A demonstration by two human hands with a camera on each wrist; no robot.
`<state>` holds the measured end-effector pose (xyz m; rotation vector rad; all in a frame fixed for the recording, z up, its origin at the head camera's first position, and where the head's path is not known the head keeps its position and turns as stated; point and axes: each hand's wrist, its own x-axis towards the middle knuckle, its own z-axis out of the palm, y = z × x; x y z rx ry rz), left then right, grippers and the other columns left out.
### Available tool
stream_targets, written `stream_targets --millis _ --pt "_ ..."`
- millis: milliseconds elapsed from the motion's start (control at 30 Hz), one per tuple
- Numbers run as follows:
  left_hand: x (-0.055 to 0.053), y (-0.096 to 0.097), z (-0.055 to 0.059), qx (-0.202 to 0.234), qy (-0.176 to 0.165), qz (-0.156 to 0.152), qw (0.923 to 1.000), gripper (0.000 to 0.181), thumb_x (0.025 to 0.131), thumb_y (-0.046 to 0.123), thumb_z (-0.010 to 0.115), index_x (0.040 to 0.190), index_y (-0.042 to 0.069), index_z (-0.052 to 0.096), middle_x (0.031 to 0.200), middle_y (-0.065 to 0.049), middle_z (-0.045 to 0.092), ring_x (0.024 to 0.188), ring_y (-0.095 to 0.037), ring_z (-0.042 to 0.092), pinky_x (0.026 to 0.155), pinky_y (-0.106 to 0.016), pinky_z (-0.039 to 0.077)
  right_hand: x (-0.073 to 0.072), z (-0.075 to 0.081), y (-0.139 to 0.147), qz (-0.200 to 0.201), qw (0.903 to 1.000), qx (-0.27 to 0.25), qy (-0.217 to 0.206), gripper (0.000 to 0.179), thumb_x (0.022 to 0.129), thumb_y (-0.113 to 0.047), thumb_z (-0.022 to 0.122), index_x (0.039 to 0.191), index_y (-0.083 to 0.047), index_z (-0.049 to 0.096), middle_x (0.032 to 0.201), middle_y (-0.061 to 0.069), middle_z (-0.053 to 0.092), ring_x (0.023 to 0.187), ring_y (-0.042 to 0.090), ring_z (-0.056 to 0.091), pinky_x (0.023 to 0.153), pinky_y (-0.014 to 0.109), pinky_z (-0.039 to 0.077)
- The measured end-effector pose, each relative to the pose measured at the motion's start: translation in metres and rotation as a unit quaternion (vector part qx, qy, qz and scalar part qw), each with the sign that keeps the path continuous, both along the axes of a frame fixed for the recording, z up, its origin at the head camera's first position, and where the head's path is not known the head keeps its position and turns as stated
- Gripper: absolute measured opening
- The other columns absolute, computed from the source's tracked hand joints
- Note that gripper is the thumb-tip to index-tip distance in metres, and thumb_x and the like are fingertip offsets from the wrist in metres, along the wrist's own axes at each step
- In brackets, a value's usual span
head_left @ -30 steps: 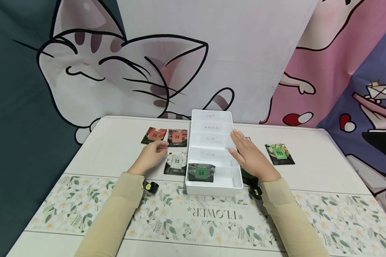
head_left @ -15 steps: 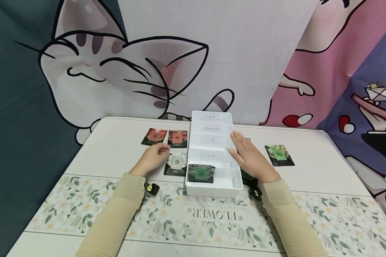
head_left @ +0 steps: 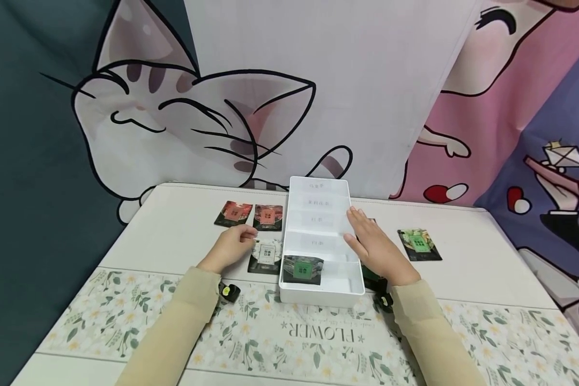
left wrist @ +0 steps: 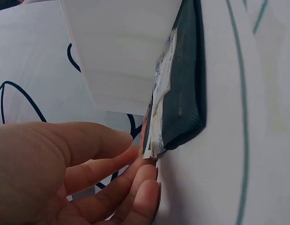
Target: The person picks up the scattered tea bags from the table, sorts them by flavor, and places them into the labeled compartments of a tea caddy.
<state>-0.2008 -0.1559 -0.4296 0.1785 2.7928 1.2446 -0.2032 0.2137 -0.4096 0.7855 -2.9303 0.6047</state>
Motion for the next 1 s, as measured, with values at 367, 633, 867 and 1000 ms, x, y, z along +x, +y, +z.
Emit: stream_targets --millis 367,633,867,1000 --pt "0.0049 0.0041 0.0009 0.039 -0.008 -0.002 0.9992 0.030 0.098 0.009 0.060 0.126 0.000 0.066 0.118 -0.017 0.069 0.110 -0.034 0.065 0.098 -0.050 0.053 0.0045 -0.0004 0.0023 0.000 1.0000 -0.001 0.008 0.067 0.111 -0.043 0.036 0.161 -0.003 0.018 0.168 0.016 0.016 0.155 0.036 0.012 0.123 0.060 0.015" --pt "0.0045 0.0030 0.0000 0.091 -0.036 0.004 0.9952 0.030 0.098 0.008 0.063 0.127 0.001 0.065 0.121 -0.018 0.067 0.106 -0.031 0.067 0.084 -0.039 0.060 0.0037 0.0013 0.0026 0.001 1.0000 -0.002 0.009 0.067 0.111 -0.043 0.036 0.161 -0.002 0.019 0.168 0.016 0.017 0.155 0.036 0.012 0.123 0.059 0.015" --pt "0.0008 -0.0018 -0.0035 0.163 -0.073 0.012 0.9838 0.033 0.098 0.005 0.063 0.129 -0.004 0.062 0.119 -0.021 0.067 0.100 -0.025 0.069 0.084 -0.032 0.061 0.0033 0.0004 0.0005 0.002 0.9999 -0.008 0.015 0.066 0.111 -0.041 0.037 0.160 -0.001 0.020 0.167 0.017 0.017 0.154 0.037 0.013 0.123 0.060 0.015" --pt "0.0024 -0.0040 -0.0056 0.210 -0.089 0.019 0.9734 0.034 0.097 0.004 0.064 0.129 -0.007 0.061 0.122 -0.024 0.067 0.107 -0.027 0.068 0.090 -0.033 0.060 0.0057 -0.0016 -0.0008 0.004 0.9998 -0.011 0.016 0.066 0.111 -0.041 0.038 0.160 0.000 0.021 0.167 0.017 0.018 0.154 0.038 0.015 0.123 0.061 0.015"
